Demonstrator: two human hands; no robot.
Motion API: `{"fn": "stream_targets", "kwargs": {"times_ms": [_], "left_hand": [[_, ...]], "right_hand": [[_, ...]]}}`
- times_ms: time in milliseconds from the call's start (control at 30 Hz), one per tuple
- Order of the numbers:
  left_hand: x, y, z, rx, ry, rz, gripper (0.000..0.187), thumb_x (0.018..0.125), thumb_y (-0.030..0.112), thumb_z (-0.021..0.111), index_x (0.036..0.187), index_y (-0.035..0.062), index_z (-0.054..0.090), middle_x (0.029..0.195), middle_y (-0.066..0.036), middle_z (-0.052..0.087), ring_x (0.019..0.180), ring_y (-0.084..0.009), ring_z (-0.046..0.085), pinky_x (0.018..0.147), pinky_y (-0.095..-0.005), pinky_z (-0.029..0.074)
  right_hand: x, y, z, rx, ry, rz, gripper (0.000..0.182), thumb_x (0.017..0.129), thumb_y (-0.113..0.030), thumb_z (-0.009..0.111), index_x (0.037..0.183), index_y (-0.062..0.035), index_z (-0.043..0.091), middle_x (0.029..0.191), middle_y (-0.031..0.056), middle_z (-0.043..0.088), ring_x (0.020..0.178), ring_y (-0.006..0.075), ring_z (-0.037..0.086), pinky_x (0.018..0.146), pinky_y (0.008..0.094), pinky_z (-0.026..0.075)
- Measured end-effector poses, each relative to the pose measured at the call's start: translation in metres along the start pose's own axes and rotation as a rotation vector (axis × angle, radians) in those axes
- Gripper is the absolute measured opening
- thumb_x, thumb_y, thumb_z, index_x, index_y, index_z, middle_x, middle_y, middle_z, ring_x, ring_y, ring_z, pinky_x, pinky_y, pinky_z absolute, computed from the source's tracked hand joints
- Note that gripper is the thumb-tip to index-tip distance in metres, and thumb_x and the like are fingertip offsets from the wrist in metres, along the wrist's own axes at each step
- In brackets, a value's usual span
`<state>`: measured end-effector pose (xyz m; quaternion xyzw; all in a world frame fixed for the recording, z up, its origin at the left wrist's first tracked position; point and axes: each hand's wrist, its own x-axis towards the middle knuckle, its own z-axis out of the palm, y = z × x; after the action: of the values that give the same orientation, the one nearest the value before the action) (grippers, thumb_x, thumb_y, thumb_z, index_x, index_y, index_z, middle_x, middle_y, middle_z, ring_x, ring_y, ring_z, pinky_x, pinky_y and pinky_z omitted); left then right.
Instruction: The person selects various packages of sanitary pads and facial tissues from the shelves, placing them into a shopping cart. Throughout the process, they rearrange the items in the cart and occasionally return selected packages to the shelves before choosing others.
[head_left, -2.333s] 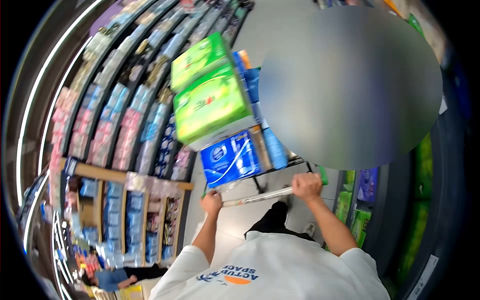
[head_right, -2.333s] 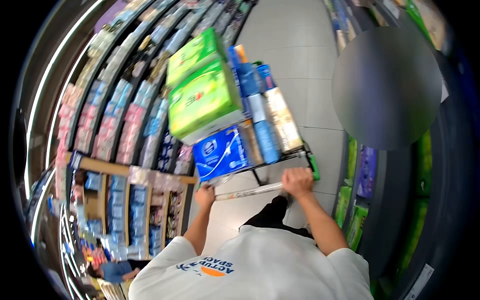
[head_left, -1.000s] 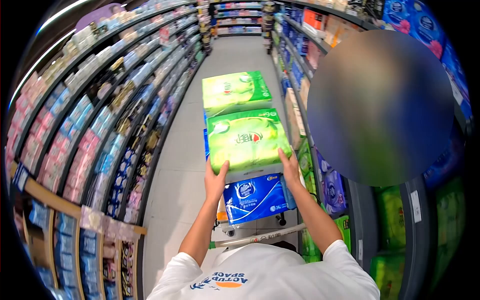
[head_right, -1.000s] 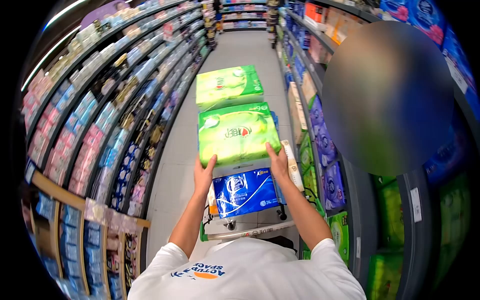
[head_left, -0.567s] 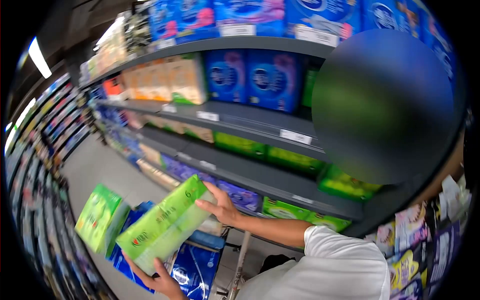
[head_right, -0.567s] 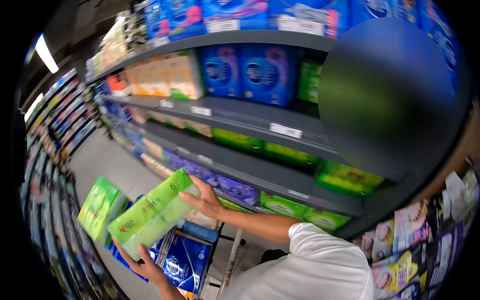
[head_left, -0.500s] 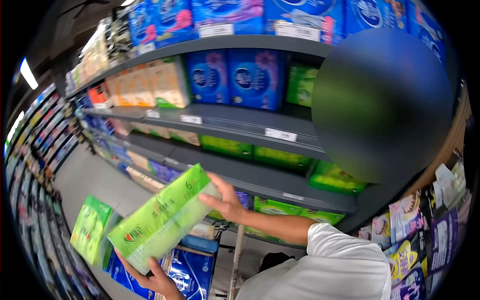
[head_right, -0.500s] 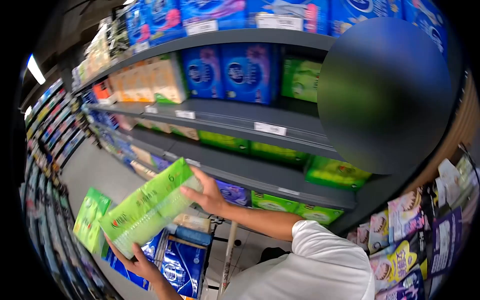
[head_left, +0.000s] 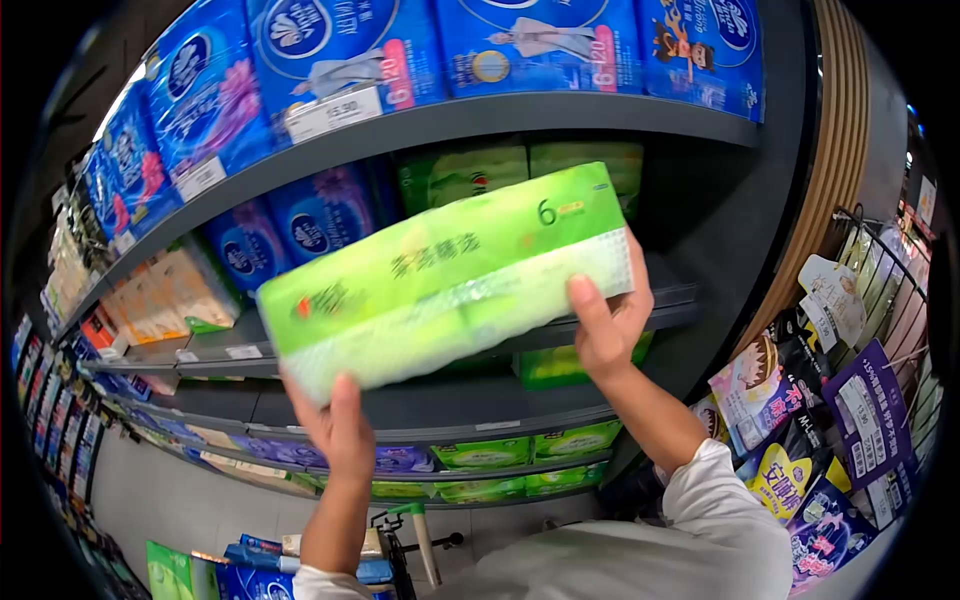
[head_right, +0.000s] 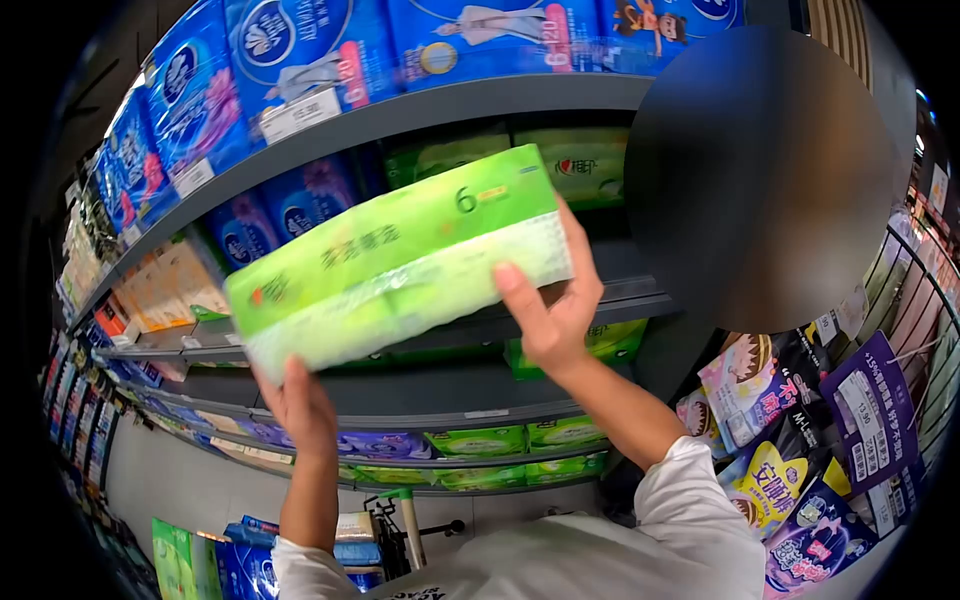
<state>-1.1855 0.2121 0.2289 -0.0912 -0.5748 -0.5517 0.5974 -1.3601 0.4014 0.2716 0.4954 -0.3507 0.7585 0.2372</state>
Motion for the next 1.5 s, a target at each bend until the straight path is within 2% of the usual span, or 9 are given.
{"fn": "stream_targets", "kwargs": {"times_ms": [367,500,600,867,1000,1067,1167,1333,1500], "left_hand": [[0.13,-0.181,0.184,0.318,-0.508,-0.232,0.074,0.087,0.041,0.067,0.14,-0.0031,0.038,0.13,-0.019,0.056,0.118,-0.0262,0.054,0.099,-0.0333,0.039],[0.146,-0.246,0.223,0.442,-0.797,-0.434,0.085,0.087,0.029,0.064,0.15,0.0001,0.016,0.138,-0.023,0.048,0.127,-0.0345,0.048,0.105,-0.0369,0.038],[0.132,-0.269,0.243,0.496,-0.716,-0.097,0.093,0.079,0.016,0.063,0.152,0.0025,0.006,0.137,-0.026,0.048,0.127,-0.0397,0.047,0.104,-0.0392,0.039],[0.13,-0.293,0.264,0.529,-0.562,-0.15,0.092,0.077,0.011,0.062,0.152,0.0061,0.01,0.128,-0.026,0.055,0.116,-0.0424,0.054,0.096,-0.0433,0.045],[0.124,-0.283,0.259,0.668,-0.562,-0.192,0.083,0.079,0.017,0.061,0.15,0.0068,0.019,0.119,-0.025,0.061,0.11,-0.0422,0.058,0.091,-0.0455,0.048],[0.123,-0.269,0.253,0.775,-0.586,-0.227,0.069,0.082,0.025,0.061,0.142,0.0052,0.033,0.114,-0.024,0.064,0.106,-0.0414,0.06,0.089,-0.046,0.049],[0.116,-0.251,0.244,0.612,-0.701,-0.312,0.058,0.082,0.017,0.062,0.134,-0.0006,0.044,0.122,-0.021,0.06,0.106,-0.0396,0.061,0.093,-0.0404,0.05],[0.096,-0.165,0.181,0.875,-0.683,-0.048,0.033,0.058,0.007,0.062,0.089,-0.0052,0.064,0.09,-0.03,0.062,0.078,-0.0454,0.062,0.069,-0.0508,0.051],[0.073,-0.135,0.048,0.922,-0.169,0.238,0.024,0.06,0.003,0.062,0.082,-0.0065,0.063,0.092,-0.026,0.058,0.091,-0.0447,0.053,0.082,-0.049,0.044]], "right_hand": [[0.127,0.121,-0.163,-0.553,0.369,0.261,0.053,0.078,-0.029,0.074,0.113,0.0086,0.06,0.1,0.0161,0.068,0.092,0.0236,0.062,0.084,0.0344,0.047],[0.16,0.177,-0.237,-0.629,0.386,0.495,0.053,0.077,-0.027,0.075,0.114,0.0075,0.061,0.104,0.017,0.068,0.096,0.0261,0.063,0.085,0.036,0.047],[0.167,0.208,-0.269,-0.552,0.376,0.526,0.053,0.077,-0.026,0.076,0.116,0.0063,0.061,0.106,0.0167,0.067,0.099,0.0263,0.062,0.087,0.0352,0.045],[0.172,0.217,-0.266,-0.742,0.335,0.446,0.055,0.08,-0.029,0.076,0.118,0.0058,0.057,0.116,0.0208,0.064,0.105,0.0275,0.061,0.091,0.0361,0.045],[0.163,0.206,-0.246,-1.09,0.353,0.386,0.057,0.081,-0.03,0.074,0.121,0.0047,0.054,0.116,0.0244,0.061,0.109,0.0362,0.058,0.094,0.04,0.043],[0.16,0.205,-0.236,-1.36,0.173,-0.286,0.056,0.081,-0.026,0.071,0.125,0.0021,0.05,0.116,0.0261,0.057,0.112,0.0421,0.052,0.098,0.046,0.04],[0.155,0.188,-0.181,-1.338,-0.021,-0.637,0.041,0.082,-0.018,0.065,0.119,-0.0011,0.057,0.114,0.0244,0.058,0.112,0.0399,0.051,0.099,0.0506,0.039],[0.119,0.196,-0.04,-0.882,-0.439,-0.399,0.018,0.088,-0.014,0.063,0.103,-0.0043,0.067,0.116,0.0168,0.062,0.108,0.0337,0.058,0.093,0.042,0.046],[0.06,0.172,0.117,-0.499,-0.672,-0.407,0.015,0.088,-0.015,0.066,0.095,-0.0009,0.066,0.1,0.0137,0.066,0.107,0.0307,0.059,0.09,0.039,0.046]]}}
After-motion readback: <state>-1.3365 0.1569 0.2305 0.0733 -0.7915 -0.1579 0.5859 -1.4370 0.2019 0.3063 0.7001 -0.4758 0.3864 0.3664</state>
